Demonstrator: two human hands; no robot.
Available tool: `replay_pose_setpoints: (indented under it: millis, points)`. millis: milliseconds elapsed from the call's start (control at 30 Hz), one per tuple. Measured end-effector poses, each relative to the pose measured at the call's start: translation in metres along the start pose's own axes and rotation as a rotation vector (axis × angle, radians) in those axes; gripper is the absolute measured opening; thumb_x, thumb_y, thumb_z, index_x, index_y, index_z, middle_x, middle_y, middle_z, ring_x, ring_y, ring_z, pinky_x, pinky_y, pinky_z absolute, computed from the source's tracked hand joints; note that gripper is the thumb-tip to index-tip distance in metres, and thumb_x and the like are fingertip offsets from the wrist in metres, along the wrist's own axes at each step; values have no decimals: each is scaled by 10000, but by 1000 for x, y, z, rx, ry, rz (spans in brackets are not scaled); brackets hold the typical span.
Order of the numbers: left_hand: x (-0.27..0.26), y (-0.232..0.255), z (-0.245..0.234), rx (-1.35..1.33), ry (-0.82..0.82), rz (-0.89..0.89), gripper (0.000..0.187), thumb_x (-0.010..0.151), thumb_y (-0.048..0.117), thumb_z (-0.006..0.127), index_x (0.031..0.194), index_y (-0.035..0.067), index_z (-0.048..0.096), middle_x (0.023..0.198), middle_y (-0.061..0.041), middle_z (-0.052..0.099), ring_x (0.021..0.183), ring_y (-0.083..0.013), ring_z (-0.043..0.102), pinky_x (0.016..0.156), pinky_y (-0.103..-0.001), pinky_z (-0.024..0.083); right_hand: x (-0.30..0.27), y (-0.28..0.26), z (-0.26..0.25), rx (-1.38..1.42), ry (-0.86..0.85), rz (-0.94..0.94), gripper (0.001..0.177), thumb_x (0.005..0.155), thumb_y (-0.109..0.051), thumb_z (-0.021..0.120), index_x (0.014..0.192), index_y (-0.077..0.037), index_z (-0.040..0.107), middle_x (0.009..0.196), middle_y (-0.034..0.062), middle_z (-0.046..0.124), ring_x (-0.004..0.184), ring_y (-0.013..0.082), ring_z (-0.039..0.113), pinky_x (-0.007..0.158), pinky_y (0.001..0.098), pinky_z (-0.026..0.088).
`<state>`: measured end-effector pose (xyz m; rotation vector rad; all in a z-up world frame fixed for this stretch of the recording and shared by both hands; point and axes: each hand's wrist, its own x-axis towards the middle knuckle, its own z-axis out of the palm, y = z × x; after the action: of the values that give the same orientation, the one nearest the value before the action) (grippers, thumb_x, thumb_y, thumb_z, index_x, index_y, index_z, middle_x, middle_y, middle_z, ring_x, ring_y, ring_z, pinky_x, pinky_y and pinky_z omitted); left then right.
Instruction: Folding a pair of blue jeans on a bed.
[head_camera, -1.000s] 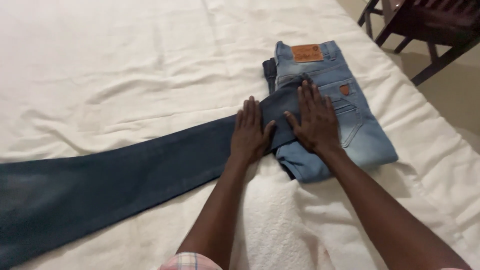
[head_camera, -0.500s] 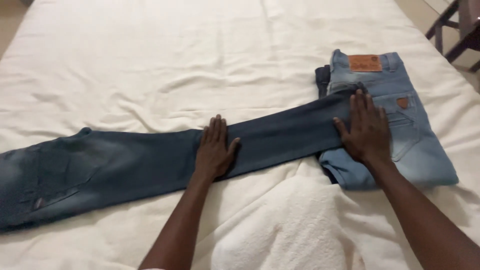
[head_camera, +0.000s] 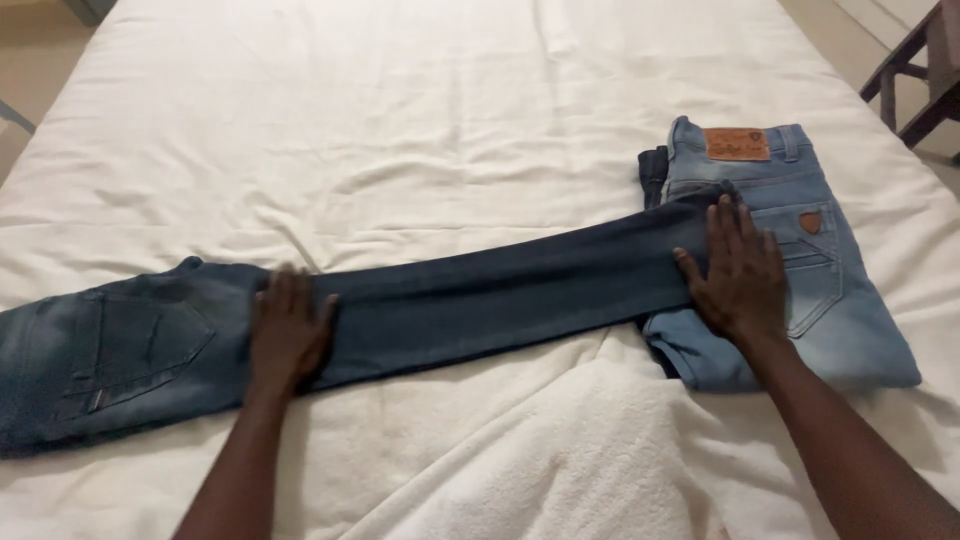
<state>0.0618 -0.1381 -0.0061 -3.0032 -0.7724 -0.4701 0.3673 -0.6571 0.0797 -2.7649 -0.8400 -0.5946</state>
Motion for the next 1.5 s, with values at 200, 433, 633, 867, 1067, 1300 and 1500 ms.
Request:
replay_pose_setpoints:
  millis: [200, 433, 633, 867, 1067, 1300, 1500]
  points:
    - [4, -5, 26, -49, 71, -45, 745, 1067, 516, 393, 1561, -40, 352, 1658, -272, 294, 1532, -437, 236, 1218, -588, 160, 2, -1, 1, 11, -12, 17, 792, 1039, -578, 383, 1628, -58, 289, 1721, 147, 238, 1570, 324, 220, 1236, 530, 172]
    - [12, 171, 30, -312, 28, 417, 711, 1042, 441, 460, 1557, -34, 335, 1654, -269, 260, 1562, -437, 198, 1248, -573, 159, 0, 2, 7, -45, 16, -18, 792, 1059, -564, 378, 1650, -46, 280, 1731, 157, 235, 1585, 328, 226, 1253, 536, 172]
    - [11, 260, 22, -304, -62, 432, 741, 1088, 507, 330, 1616, 1, 209, 1713, -162, 124, 1587, -288, 72, 1263, -461, 60, 3, 0, 2, -29, -51, 40, 788, 1040, -574, 387, 1637, -73, 275, 1714, 139, 233, 1573, 313, 216, 1243, 519, 164]
    - [10, 261, 4, -285, -153, 353, 733, 1068, 531, 289, 1625, 71, 171, 1714, -90, 100, 1576, -216, 54, 1263, -419, 34, -1, -1, 0, -24, 7, 62, 758, 1030, -560, 470, 1613, -91, 344, 1716, 156, 253, 1577, 330, 238, 1252, 520, 175]
    - [9, 260, 0, -290, -135, 333, 731, 1063, 535, 282, 1629, 84, 177, 1718, -79, 115, 1580, -197, 63, 1271, -408, 40, -6, 11, 11, 13, 216, 243, 735, 1023, -545, 659, 1499, -14, 479, 1562, 239, 450, 1429, 413, 439, 1165, 546, 373]
    - [10, 260, -6, -290, -180, 328, 731, 1057, 544, 271, 1625, 93, 176, 1712, -70, 118, 1574, -196, 58, 1266, -414, 36, -3, 6, -4, 233, 271, 558, 787, 872, -519, 835, 1375, 7, 536, 1275, 226, 600, 1159, 403, 604, 955, 514, 495]
    - [9, 258, -1, -336, -112, 340, 726, 1062, 523, 318, 1623, 76, 205, 1716, -84, 146, 1582, -206, 82, 1273, -414, 54, -30, 61, 25, -181, -62, 190, 860, 662, 85, 800, 1450, -255, 742, 1092, 205, 676, 997, 353, 675, 897, 418, 570]
